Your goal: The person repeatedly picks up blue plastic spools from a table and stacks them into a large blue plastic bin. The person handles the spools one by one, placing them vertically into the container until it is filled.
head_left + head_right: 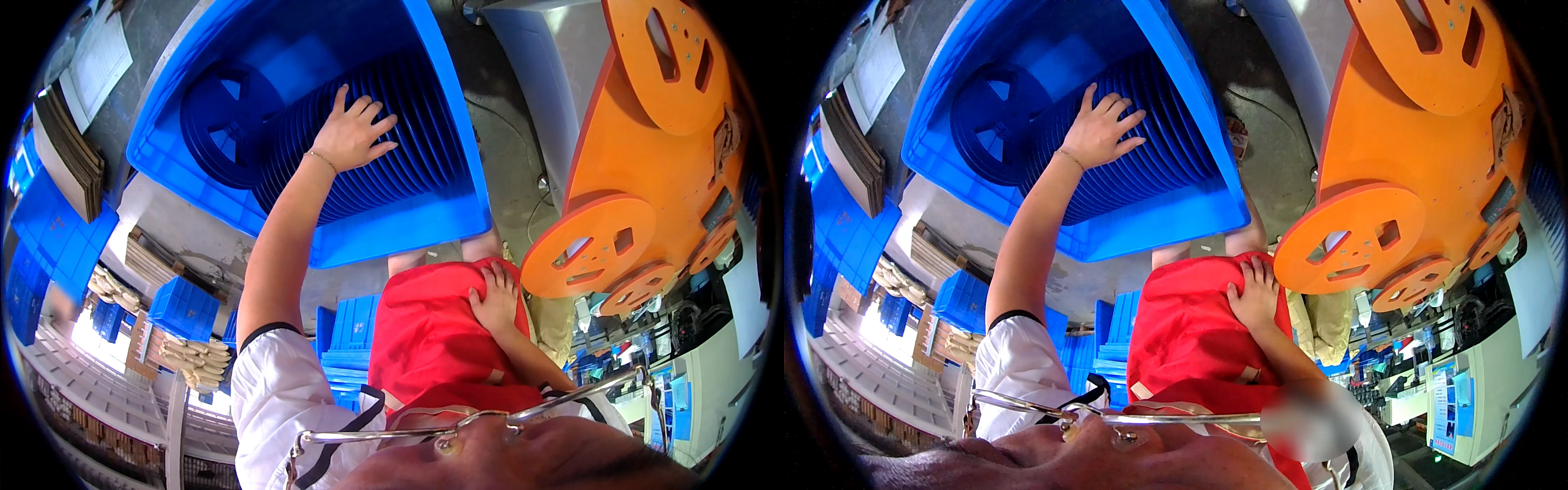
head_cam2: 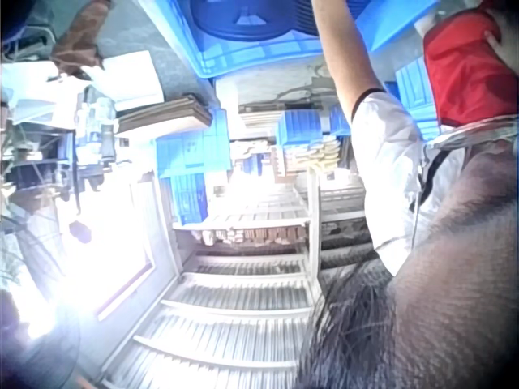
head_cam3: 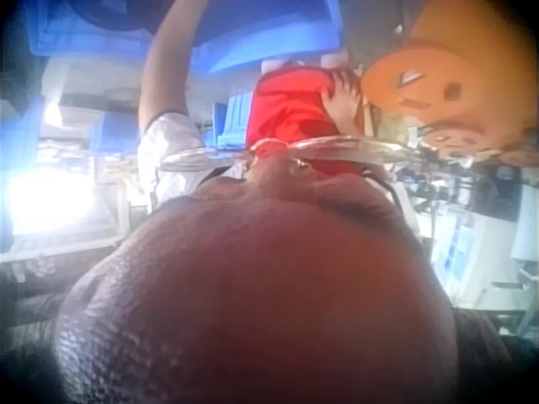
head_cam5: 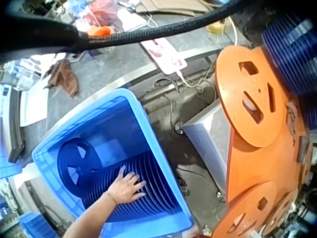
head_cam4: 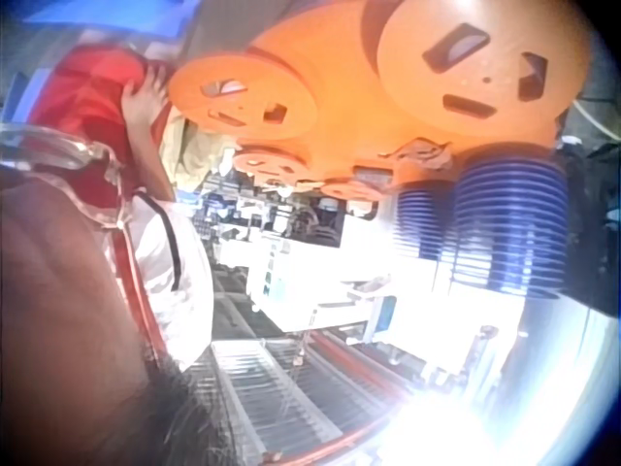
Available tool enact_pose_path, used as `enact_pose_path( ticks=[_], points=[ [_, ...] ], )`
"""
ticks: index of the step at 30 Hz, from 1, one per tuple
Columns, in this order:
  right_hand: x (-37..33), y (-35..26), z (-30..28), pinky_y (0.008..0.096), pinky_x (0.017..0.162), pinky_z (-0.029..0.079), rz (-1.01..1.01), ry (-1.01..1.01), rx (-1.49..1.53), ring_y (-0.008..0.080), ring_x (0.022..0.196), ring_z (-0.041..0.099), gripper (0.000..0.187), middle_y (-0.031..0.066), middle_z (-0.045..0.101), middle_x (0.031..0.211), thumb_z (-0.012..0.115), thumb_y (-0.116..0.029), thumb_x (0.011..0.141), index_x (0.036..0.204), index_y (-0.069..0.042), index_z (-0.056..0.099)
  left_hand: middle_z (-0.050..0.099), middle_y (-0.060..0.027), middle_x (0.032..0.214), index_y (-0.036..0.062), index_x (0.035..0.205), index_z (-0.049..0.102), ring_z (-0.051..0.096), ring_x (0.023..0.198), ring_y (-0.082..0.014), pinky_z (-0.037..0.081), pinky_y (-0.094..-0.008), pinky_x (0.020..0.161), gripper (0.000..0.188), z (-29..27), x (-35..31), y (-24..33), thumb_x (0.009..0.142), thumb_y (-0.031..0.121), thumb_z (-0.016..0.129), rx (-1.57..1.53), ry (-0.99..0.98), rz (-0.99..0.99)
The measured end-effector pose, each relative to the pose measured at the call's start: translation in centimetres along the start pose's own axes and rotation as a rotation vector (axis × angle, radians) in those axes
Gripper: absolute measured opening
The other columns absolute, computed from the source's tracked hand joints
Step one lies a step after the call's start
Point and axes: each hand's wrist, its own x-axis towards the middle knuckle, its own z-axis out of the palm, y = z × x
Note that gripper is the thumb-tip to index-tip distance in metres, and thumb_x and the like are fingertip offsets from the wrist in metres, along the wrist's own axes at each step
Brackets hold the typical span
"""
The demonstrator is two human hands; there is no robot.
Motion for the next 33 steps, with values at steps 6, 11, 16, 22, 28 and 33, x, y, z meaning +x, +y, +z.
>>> enact_pose_path(
  ticks=[6, 11, 16, 22, 28, 33],
  points=[
    [-0.2, -0.3, 0.4, 0.0484, 0.101, 0.026, 0.0, 0.006, -0.008, 0.031, 0.124, 0.031, 0.051, 0.009, 0.037, 0.132, 0.055, -0.036, 0.077, 0.12, -0.01, 0.047, 0.05, -0.0096, 0.122, 0.0107, 0.099, 0.062, 0.038, 0.12, -0.0266, 0.02, -0.0573, 0.102, 0.037, -0.1, 1.0, 0.7, 0.083, 0.042, 0.052, 0.003, 0.074, 0.012],
    [-0.2, -0.2, 0.7, 0.0486, 0.1, 0.027, -0.009, 0.019, -0.014, 0.0311, 0.124, 0.031, 0.051, 0.0088, 0.037, 0.133, 0.055, -0.036, 0.077, 0.12, -0.011, 0.047, 0.05, -0.0108, 0.122, 0.0114, 0.109, 0.058, 0.041, 0.118, -0.0283, 0.019, -0.0567, 0.103, 0.04, 0.9, 1.2, 0.5, 0.084, 0.042, 0.051, 0.019, 0.069, 0.007],
    [-0.3, -0.7, 0.6, 0.0456, 0.098, 0.03, 0.0, 0.038, -0.045, 0.0296, 0.123, 0.033, 0.05, 0.007, 0.038, 0.132, 0.059, -0.034, 0.075, 0.119, -0.011, 0.049, 0.052, -0.011, 0.119, 0.0159, 0.114, 0.055, 0.042, 0.117, -0.0288, 0.019, -0.0583, 0.102, 0.042, 0.5, 1.6, 1.5, 0.084, 0.045, 0.05, -0.063, 0.083, -0.051],
    [-0.4, -0.7, 0.8, 0.0463, 0.099, 0.029, -0.007, 0.04, -0.035, 0.0294, 0.123, 0.032, 0.051, 0.0073, 0.038, 0.133, 0.058, -0.035, 0.074, 0.118, -0.011, 0.049, 0.047, -0.0121, 0.124, 0.0111, 0.109, 0.059, 0.038, 0.12, -0.0291, 0.021, -0.0577, 0.101, 0.045, -0.1, 2.5, 2.9, 0.083, 0.046, 0.051, -0.052, 0.072, -0.104],
    [-0.7, -0.5, 1.0, 0.0477, 0.099, 0.029, -0.02, 0.042, -0.034, 0.0306, 0.124, 0.031, 0.052, 0.0087, 0.037, 0.133, 0.056, -0.036, 0.076, 0.12, -0.011, 0.047, 0.048, -0.0124, 0.124, 0.004, 0.102, 0.059, 0.038, 0.119, -0.0292, 0.02, -0.0544, 0.103, 0.045, -0.1, 3.6, 5.4, 0.081, 0.043, 0.053, -0.154, 0.142, -0.097],
    [-0.7, -0.7, 0.4, 0.0482, 0.1, 0.028, 0.017, 0.019, -0.033, 0.0308, 0.125, 0.031, 0.053, 0.0091, 0.036, 0.134, 0.054, -0.038, 0.077, 0.122, -0.011, 0.046, 0.053, -0.0127, 0.116, 0.0036, 0.103, 0.058, 0.039, 0.118, -0.0302, 0.017, -0.056, 0.103, 0.042, -1.8, 2.8, 8.2, 0.08, 0.038, 0.055, -0.235, 0.171, -0.094]
  ],
)
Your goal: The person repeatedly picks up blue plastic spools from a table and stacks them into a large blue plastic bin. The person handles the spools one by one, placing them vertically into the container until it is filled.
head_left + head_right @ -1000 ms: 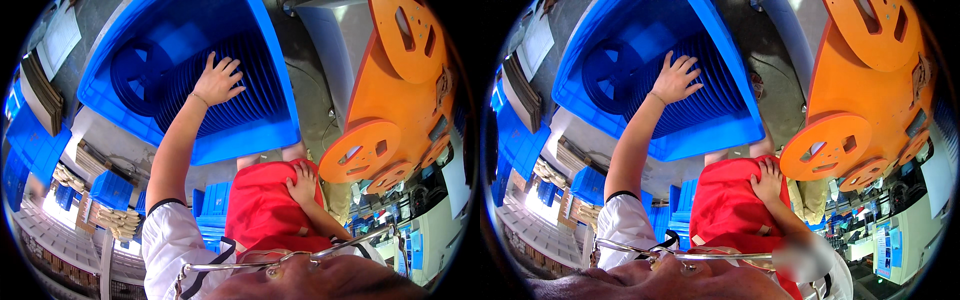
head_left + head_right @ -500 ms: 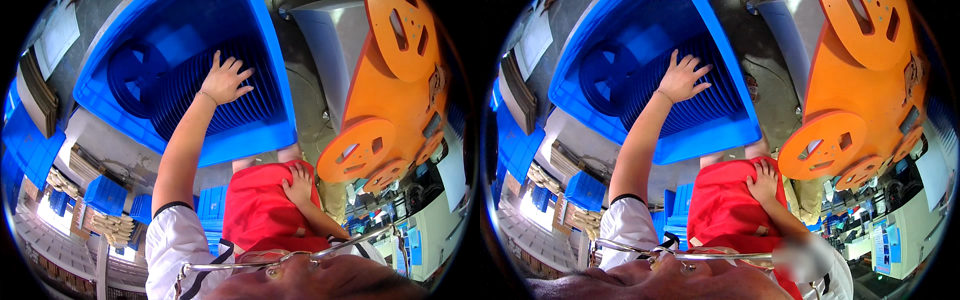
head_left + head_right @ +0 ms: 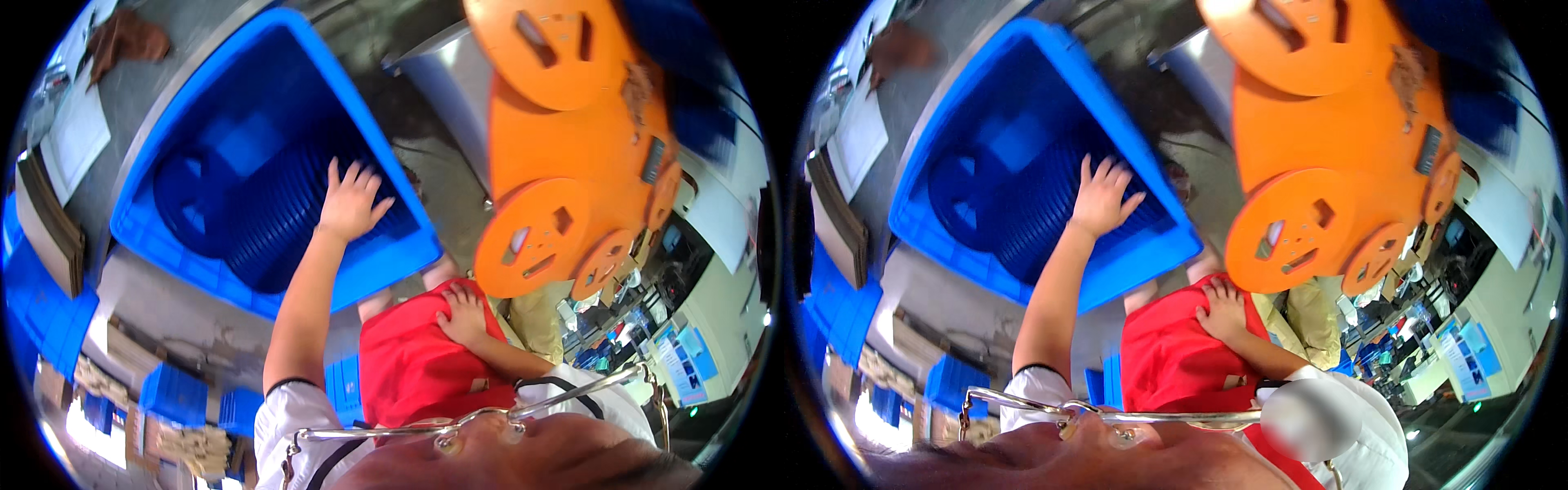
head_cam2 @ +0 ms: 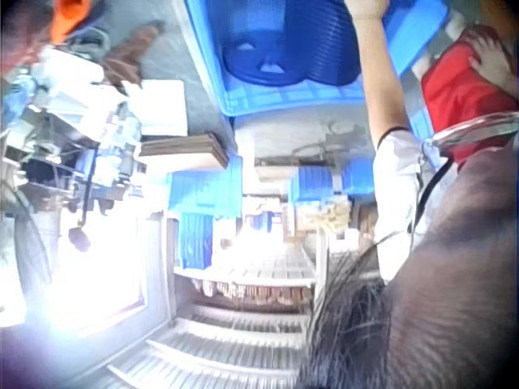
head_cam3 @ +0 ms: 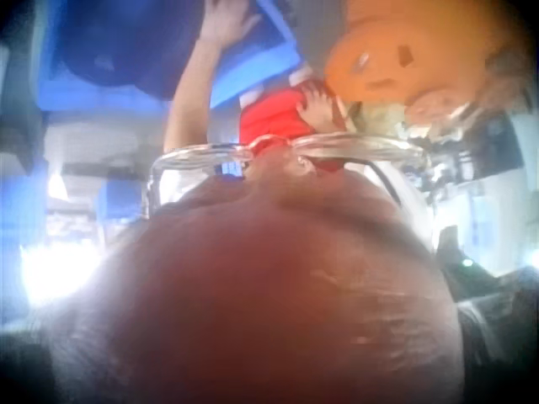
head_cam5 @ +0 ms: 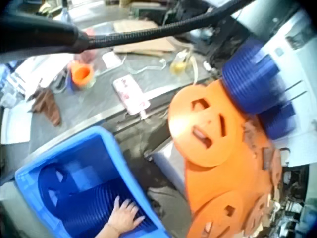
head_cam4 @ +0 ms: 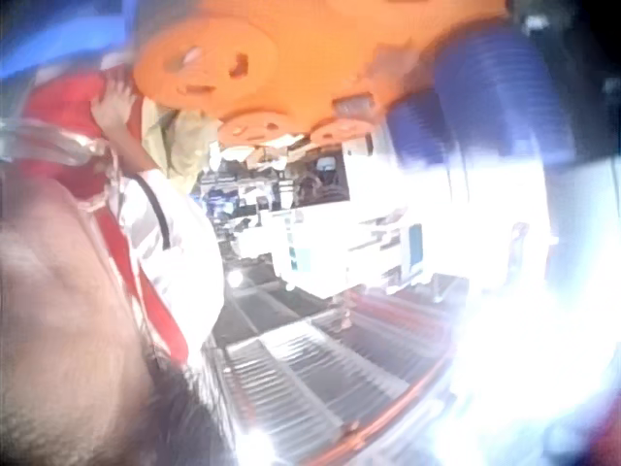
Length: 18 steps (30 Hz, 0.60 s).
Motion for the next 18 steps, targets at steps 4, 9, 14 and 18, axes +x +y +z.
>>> enact_pose_path(
  ticks=[4, 9, 14, 18],
  points=[
    [-0.1, 0.4, -0.3, 0.047, 0.099, 0.029, -0.027, 0.027, -0.013, 0.0306, 0.124, 0.032, 0.052, 0.0097, 0.036, 0.134, 0.054, -0.037, 0.078, 0.122, -0.011, 0.047, 0.057, -0.0127, 0.108, 0.0044, 0.102, 0.058, 0.049, 0.106, -0.0305, 0.031, -0.0439, 0.098, 0.031, -2.8, -1.6, 5.9, 0.077, 0.023, 0.064, -0.53, 0.206, -0.21],
    [0.0, 0.2, -0.2, 0.0457, 0.098, 0.031, -0.132, 0.078, 0.127, 0.0315, 0.121, 0.036, 0.045, 0.0118, 0.04, 0.131, 0.055, -0.03, 0.078, 0.118, -0.009, 0.05, 0.048, -0.0243, 0.123, -0.0088, 0.121, 0.043, 0.046, 0.116, -0.0316, 0.034, -0.0414, 0.1, 0.057, -20.6, -2.3, 17.7, 0.092, 0.04, 0.037, -1.803, 0.383, -0.093],
    [-0.3, -1.9, -10.6, 0.04, 0.093, 0.039, -0.53, 0.143, 0.635, 0.0306, 0.111, 0.048, 0.03, 0.014, 0.051, 0.118, 0.054, -0.012, 0.079, 0.108, -0.004, 0.056, 0.029, -0.0132, 0.142, 0.014, 0.134, 0.036, 0.037, 0.126, -0.0255, 0.04, -0.0568, 0.09, 0.059, -34.5, -6.4, 25.4, 0.089, 0.052, 0.031, -1.709, 0.878, -0.023],
    [2.7, -2.0, -26.5, 0.0367, 0.084, 0.044, -0.839, 0.614, 0.701, 0.0297, 0.097, 0.054, 0.018, 0.013, 0.056, 0.1, 0.055, -0.002, 0.074, 0.093, -0.004, 0.056, 0.03, -0.0115, 0.141, 0.0153, 0.136, 0.031, 0.037, 0.126, -0.0231, 0.049, -0.0508, 0.082, 0.058, -40.1, -5.8, 29.5, 0.09, 0.05, 0.031, -1.439, 0.847, 0.124]
  ],
)
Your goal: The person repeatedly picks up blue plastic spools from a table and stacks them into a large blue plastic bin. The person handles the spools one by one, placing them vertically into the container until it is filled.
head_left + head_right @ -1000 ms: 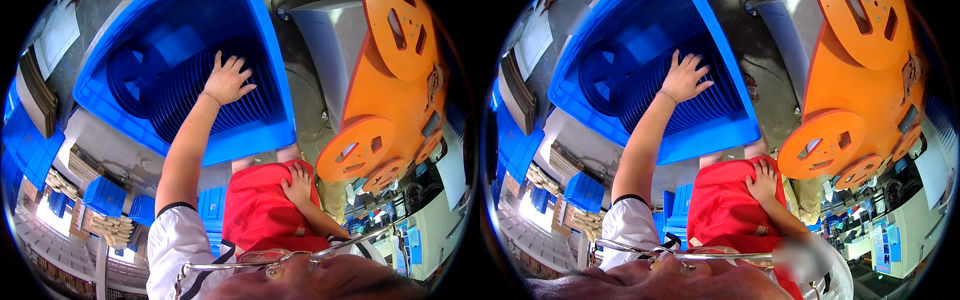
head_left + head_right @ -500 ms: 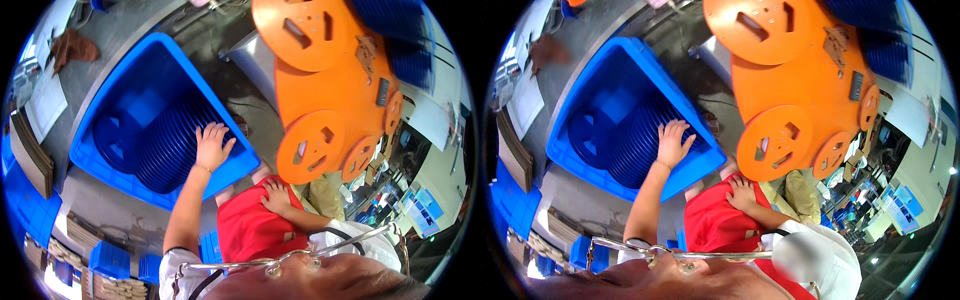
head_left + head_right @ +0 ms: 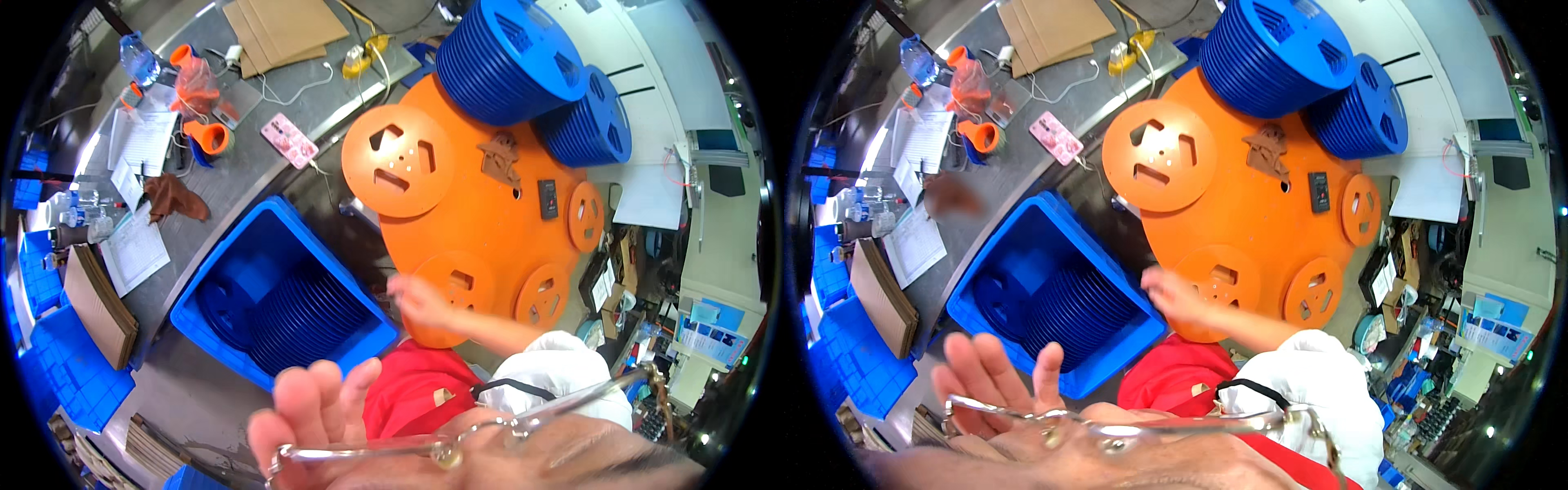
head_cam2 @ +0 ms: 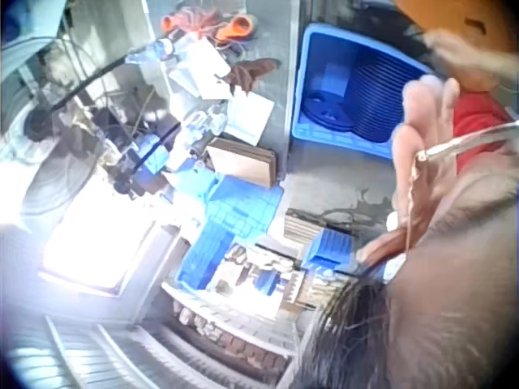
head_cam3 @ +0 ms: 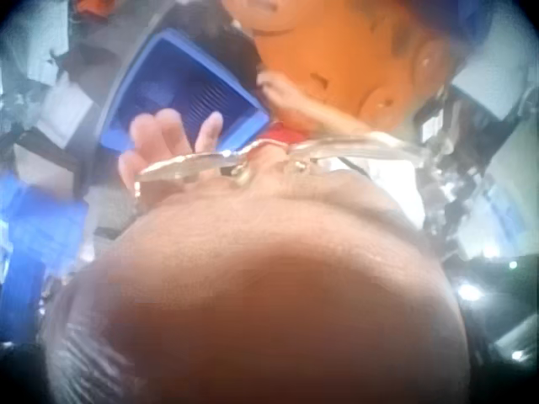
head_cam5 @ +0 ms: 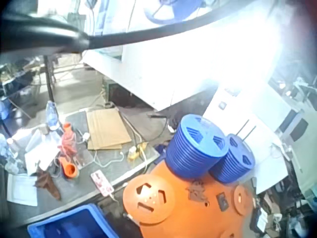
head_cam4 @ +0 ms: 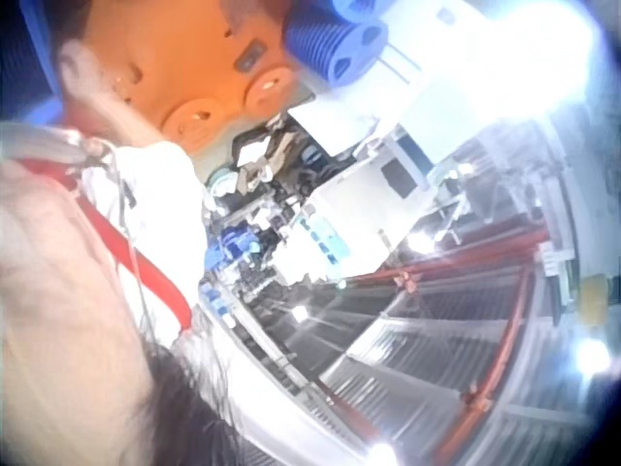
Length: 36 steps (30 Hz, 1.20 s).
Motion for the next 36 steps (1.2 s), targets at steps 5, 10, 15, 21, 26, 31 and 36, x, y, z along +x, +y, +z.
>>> enact_pose_path(
  ticks=[5, 10, 15, 21, 26, 31, 36],
  points=[
    [17.8, -3.1, -15.8, 0.0362, 0.086, 0.043, -0.291, 0.511, -0.257, 0.0288, 0.097, 0.055, 0.029, 0.0144, 0.057, 0.104, 0.055, 0.003, 0.075, 0.103, -0.003, 0.056, 0.027, -0.0081, 0.143, 0.0165, 0.138, 0.026, 0.035, 0.128, -0.0212, 0.051, -0.047, 0.079, 0.061, 7.8, 2.2, 2.9, 0.089, 0.052, 0.029, 0.459, 0.848, 0.123],
    [26.2, 0.5, -30.6, 0.0402, 0.098, 0.033, -0.168, 0.88, -0.835, 0.0356, 0.114, 0.044, 0.048, 0.0211, 0.048, 0.12, 0.061, -0.016, 0.075, 0.117, 0.002, 0.047, 0.026, -0.0166, 0.142, 0.011, 0.136, 0.029, 0.037, 0.125, -0.0289, 0.045, -0.0525, 0.085, 0.061, 5.1, 2.0, 2.1, 0.089, 0.05, 0.032, 0.06, -0.08, 0.147],
    [32.2, 1.9, -36.3, 0.0377, 0.091, 0.042, 0.459, 0.422, -0.733, 0.034, 0.103, 0.056, 0.067, 0.0251, 0.057, 0.111, 0.067, -0.04, 0.067, 0.116, 0.004, 0.052, 0.036, -0.0234, 0.134, 0.0044, 0.134, 0.032, 0.046, 0.114, -0.0372, 0.041, -0.0516, 0.092, 0.064, -1.8, -1.9, -4.9, 0.088, 0.049, 0.039, -0.036, -0.099, -0.43],
    [36.2, 4.2, -38.2, 0.0365, 0.095, 0.038, 0.804, 0.114, -0.523, 0.0327, 0.11, 0.052, 0.079, 0.0212, 0.053, 0.118, 0.075, -0.049, 0.059, 0.114, 0.005, 0.055, 0.051, -0.0196, 0.12, 0.0023, 0.125, 0.043, 0.054, 0.104, -0.0301, 0.045, -0.0408, 0.087, 0.046, -6.3, -11.5, -8.5, 0.093, 0.035, 0.04, 0.132, 0.845, -1.15],
    [36.3, 5.7, -38.0, 0.036, 0.09, 0.041, 0.826, -0.01, -0.348, 0.0277, 0.102, 0.056, 0.069, 0.017, 0.058, 0.112, 0.076, -0.044, 0.061, 0.108, 0.003, 0.06, 0.058, -0.0164, 0.11, 0.0011, 0.12, 0.047, 0.058, 0.096, -0.0228, 0.048, -0.0331, 0.082, 0.036, -7.9, -24.0, -12.5, 0.091, 0.023, 0.047, -0.012, 0.56, -0.82],
    [35.0, 8.0, -37.7, 0.035, 0.088, 0.043, 0.779, 0.059, -0.533, 0.029, 0.099, 0.058, 0.061, 0.0193, 0.06, 0.107, 0.078, -0.029, 0.058, 0.105, 0.005, 0.06, 0.061, -0.0131, 0.103, -0.0007, 0.115, 0.051, 0.058, 0.093, -0.018, 0.047, -0.0282, 0.081, 0.029, -5.2, -21.5, -12.1, 0.089, 0.011, 0.051, 0.171, 0.491, -0.86],
    [29.9, 5.3, -33.9, 0.0396, 0.087, 0.043, 0.69, 0.211, -0.762, 0.0367, 0.104, 0.054, 0.045, 0.0253, 0.057, 0.107, 0.057, -0.014, 0.066, 0.107, 0.003, 0.057, 0.061, -0.01, 0.1, -0.0021, 0.111, 0.053, 0.056, 0.091, -0.0141, 0.045, -0.0258, 0.083, 0.025, -1.8, -16.6, -8.1, 0.088, 0.008, 0.051, 0.4, 0.595, -0.808]
  ],
)
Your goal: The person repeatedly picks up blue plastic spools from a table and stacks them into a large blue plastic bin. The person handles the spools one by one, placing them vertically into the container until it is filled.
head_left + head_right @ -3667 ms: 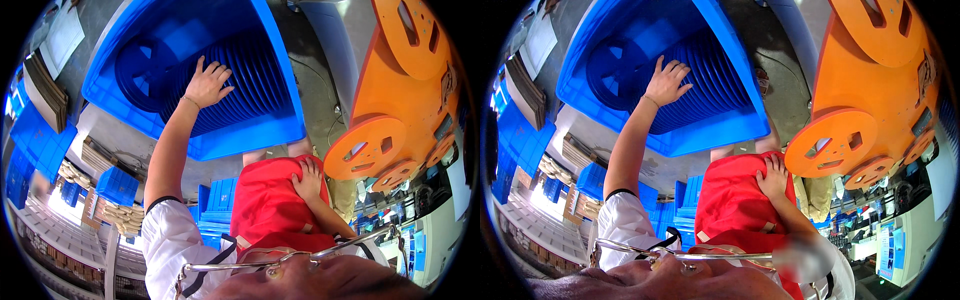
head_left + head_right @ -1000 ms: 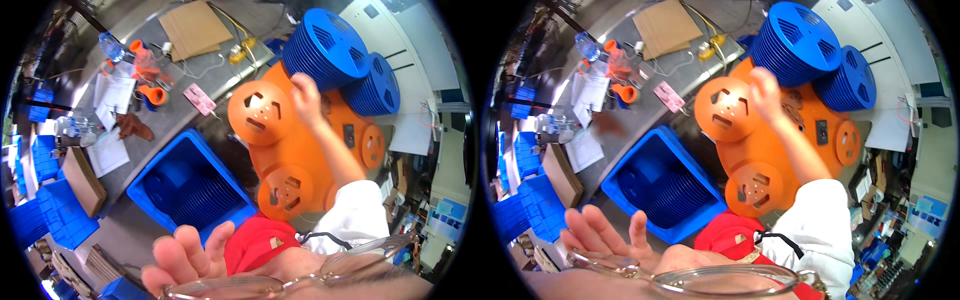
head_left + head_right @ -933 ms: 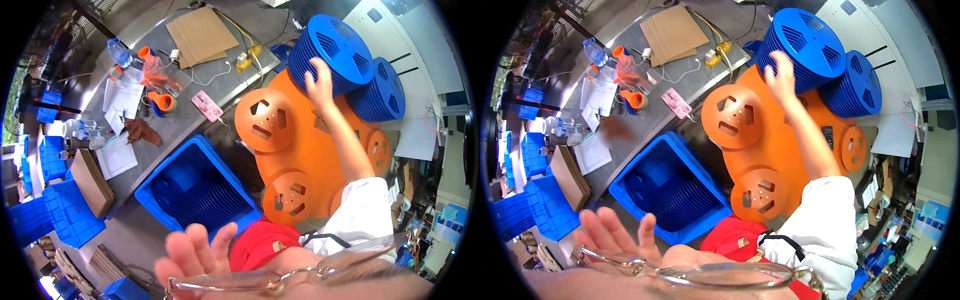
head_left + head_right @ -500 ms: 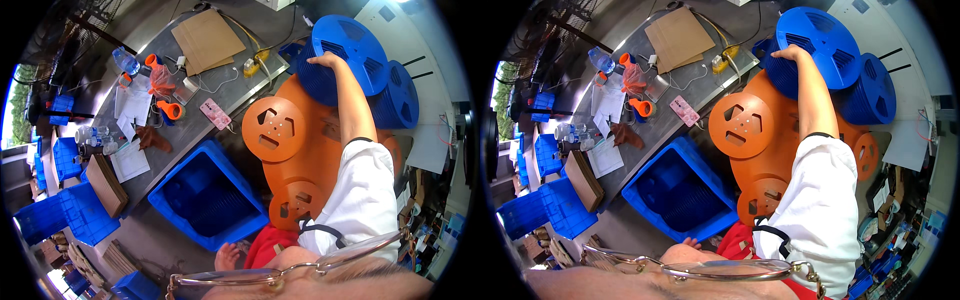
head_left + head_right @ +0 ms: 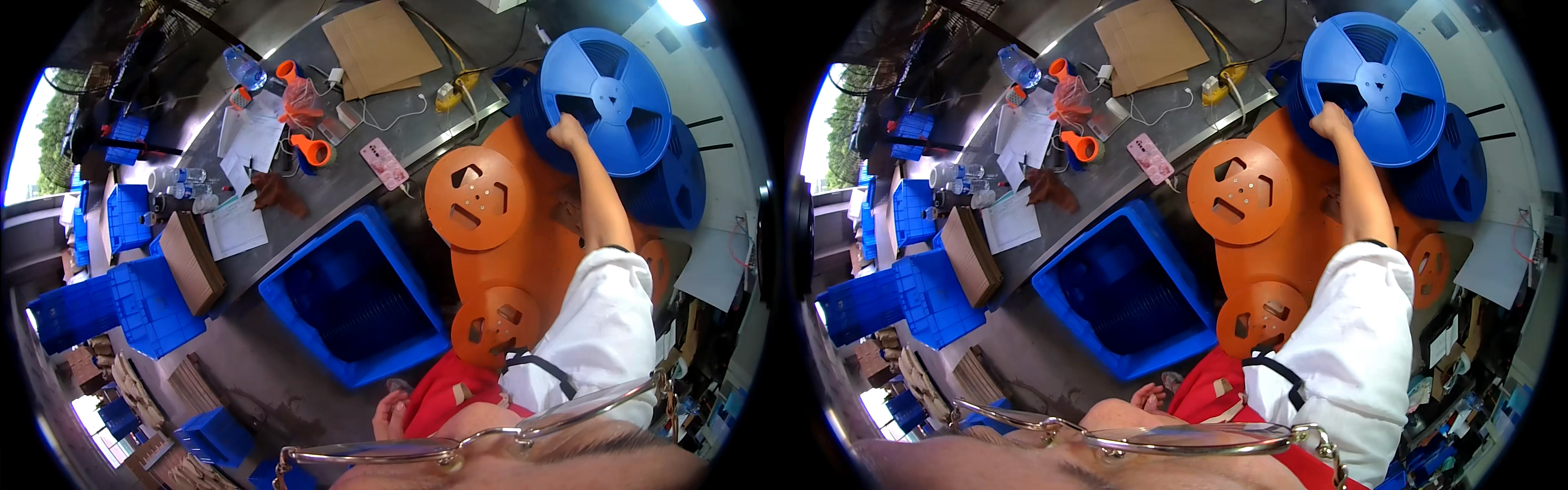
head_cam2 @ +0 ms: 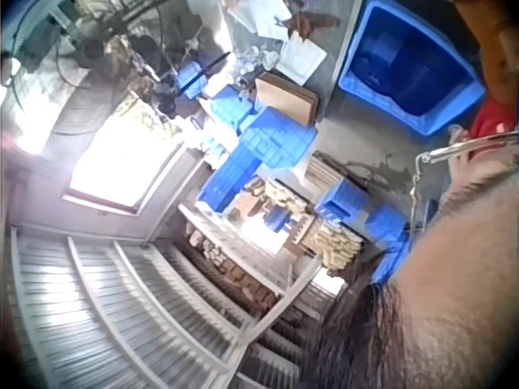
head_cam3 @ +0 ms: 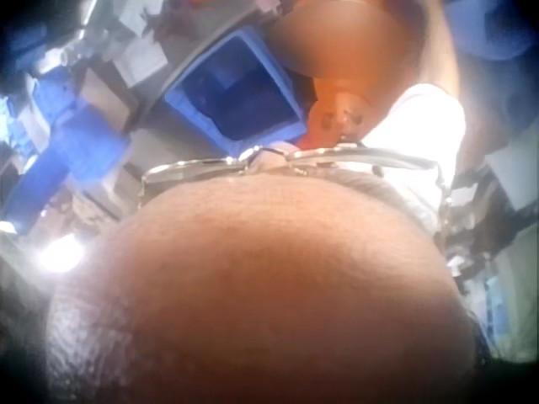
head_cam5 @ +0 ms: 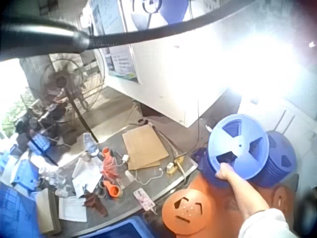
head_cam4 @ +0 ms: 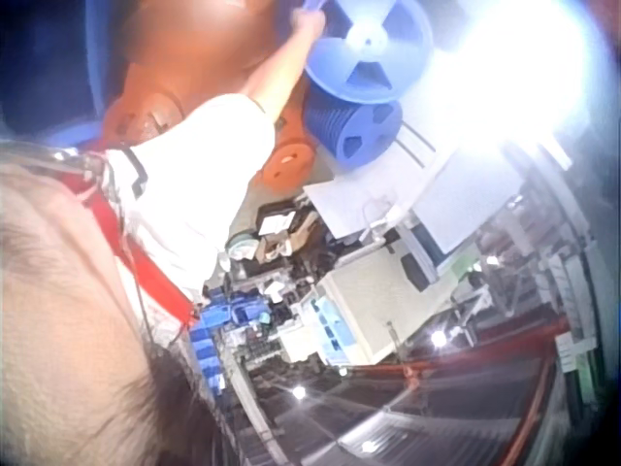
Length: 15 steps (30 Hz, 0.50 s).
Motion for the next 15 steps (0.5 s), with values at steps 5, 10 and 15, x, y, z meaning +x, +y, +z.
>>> enact_pose_path(
  ticks=[5, 10, 15],
  points=[
    [-9.9, 2.3, 0.7, 0.0428, 0.085, 0.043, -0.279, 0.17, 0.012, 0.0398, 0.1, 0.052, 0.041, 0.0236, 0.055, 0.107, 0.054, -0.008, 0.069, 0.109, 0.001, 0.051, 0.06, -0.0077, 0.102, -0.0008, 0.112, 0.051, 0.054, 0.094, -0.0119, 0.043, -0.0244, 0.085, 0.025, -2.0, 0.5, -1.9, 0.089, 0.007, 0.051, 0.029, -0.075, 0.015],
    [-22.3, 3.1, 3.7, 0.041, 0.072, 0.048, -0.652, -0.02, -0.129, 0.0332, 0.085, 0.056, 0.025, 0.0173, 0.056, 0.087, 0.062, -0.008, 0.061, 0.084, -0.001, 0.055, 0.059, -0.0071, 0.105, -0.0002, 0.115, 0.05, 0.054, 0.095, -0.0116, 0.043, -0.0237, 0.085, 0.027, -1.9, 0.6, -2.9, 0.09, 0.009, 0.052, 0.095, -0.192, 0.067],
    [-27.4, 1.9, 8.9, 0.0373, 0.087, 0.043, -0.957, -0.068, -0.21, 0.0288, 0.103, 0.049, 0.04, 0.0137, 0.055, 0.102, 0.06, -0.005, 0.058, 0.098, -0.005, 0.057, 0.059, -0.0074, 0.105, -0.0007, 0.116, 0.049, 0.055, 0.094, -0.0115, 0.044, -0.0235, 0.083, 0.029, -1.7, 0.5, -2.4, 0.089, 0.011, 0.053, 0.178, -0.232, 0.11]
  ],
)
